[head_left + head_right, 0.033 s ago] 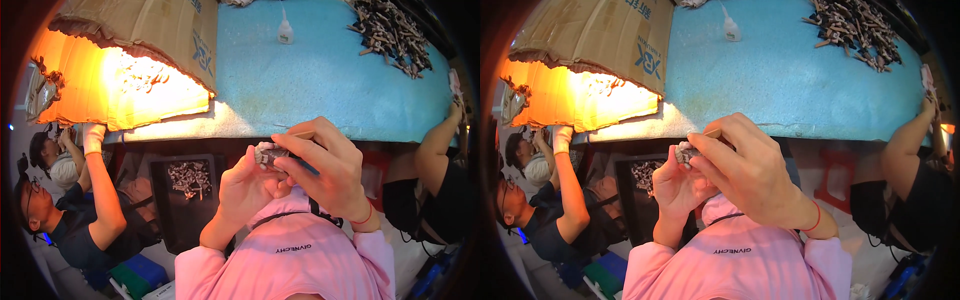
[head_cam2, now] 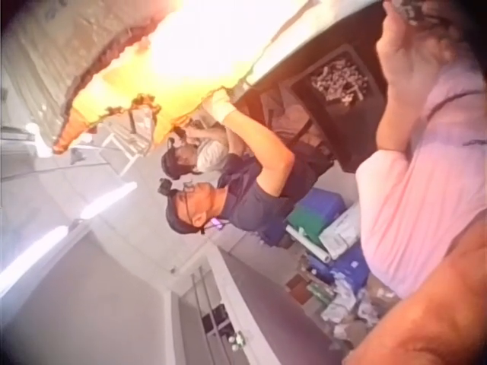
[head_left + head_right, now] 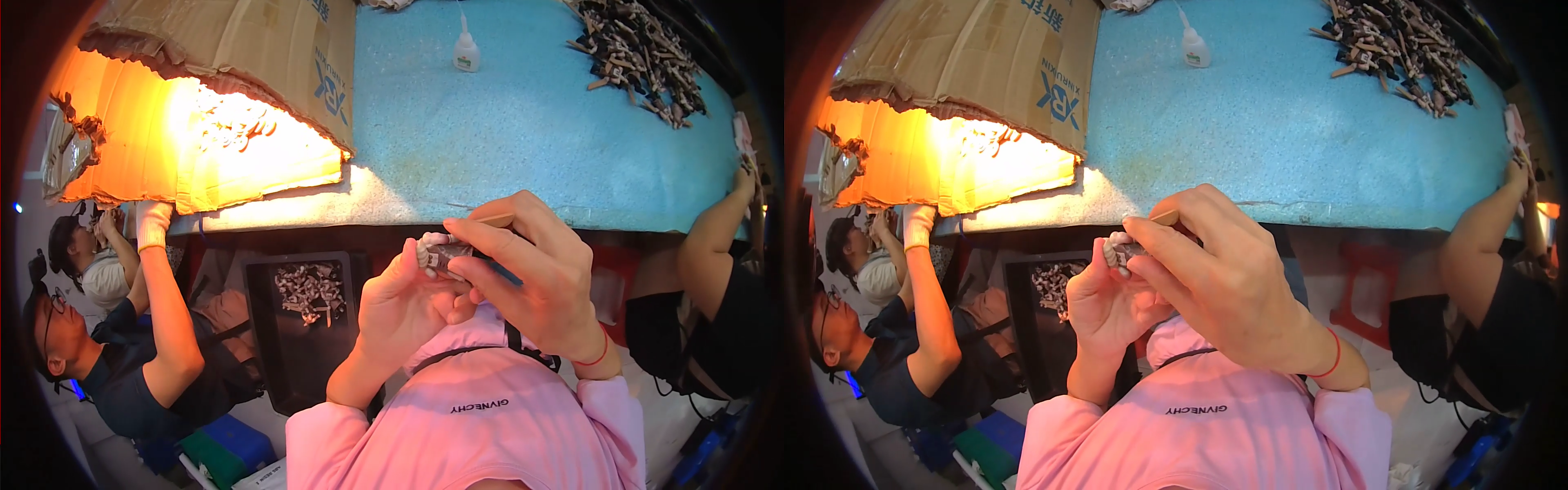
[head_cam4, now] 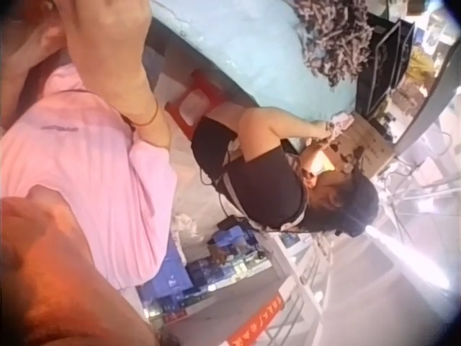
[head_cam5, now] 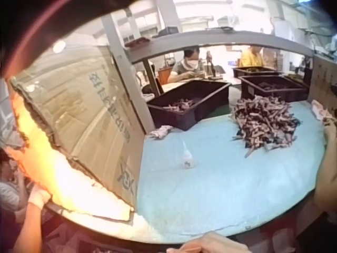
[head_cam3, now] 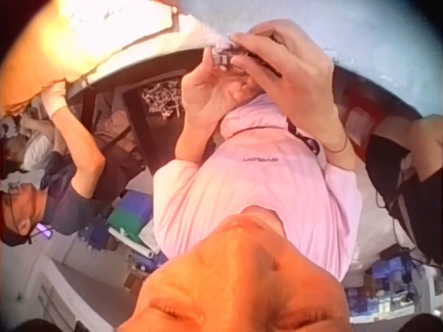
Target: The person assembles robot figurines by gluing plastic components together with adhesive from a bottle, using a precision applicator.
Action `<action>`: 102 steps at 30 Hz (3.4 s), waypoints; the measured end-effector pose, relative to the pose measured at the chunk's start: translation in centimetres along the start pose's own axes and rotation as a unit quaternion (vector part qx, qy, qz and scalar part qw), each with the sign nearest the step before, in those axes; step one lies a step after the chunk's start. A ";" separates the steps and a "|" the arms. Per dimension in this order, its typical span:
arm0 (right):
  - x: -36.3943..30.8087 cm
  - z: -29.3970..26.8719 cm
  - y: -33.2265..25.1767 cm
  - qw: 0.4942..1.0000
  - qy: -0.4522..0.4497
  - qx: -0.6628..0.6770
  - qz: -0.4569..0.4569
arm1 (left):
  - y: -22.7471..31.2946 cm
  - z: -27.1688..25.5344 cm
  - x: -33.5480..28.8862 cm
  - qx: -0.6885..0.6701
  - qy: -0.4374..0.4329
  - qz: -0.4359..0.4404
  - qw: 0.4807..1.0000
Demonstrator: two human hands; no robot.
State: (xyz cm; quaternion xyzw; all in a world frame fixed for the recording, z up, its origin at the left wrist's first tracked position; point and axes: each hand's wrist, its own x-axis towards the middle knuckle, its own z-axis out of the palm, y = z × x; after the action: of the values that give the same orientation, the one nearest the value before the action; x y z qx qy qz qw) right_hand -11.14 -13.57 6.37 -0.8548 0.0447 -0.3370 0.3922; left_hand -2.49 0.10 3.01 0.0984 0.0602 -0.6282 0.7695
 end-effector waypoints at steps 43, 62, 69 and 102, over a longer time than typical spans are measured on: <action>-1.5 0.8 -0.8 0.812 -0.057 0.544 0.204 | 0.1 2.8 -0.7 0.771 -0.003 0.469 0.431; -1.9 2.2 0.6 0.789 0.001 0.605 0.103 | -0.3 4.4 -0.8 0.808 -0.005 0.450 0.381; -2.4 2.4 0.7 0.791 0.048 0.596 0.127 | -0.9 4.0 0.2 0.808 0.007 0.446 0.386; -3.8 1.4 2.1 0.808 0.086 0.561 0.159 | -1.8 3.4 2.1 0.789 0.012 0.423 0.446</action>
State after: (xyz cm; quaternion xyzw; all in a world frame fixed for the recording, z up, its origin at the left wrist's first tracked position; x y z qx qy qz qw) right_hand -12.79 -12.87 2.19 -0.4341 0.0164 -0.3085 0.8462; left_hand -3.95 -3.01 5.77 0.6839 -0.5009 -0.0006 0.5304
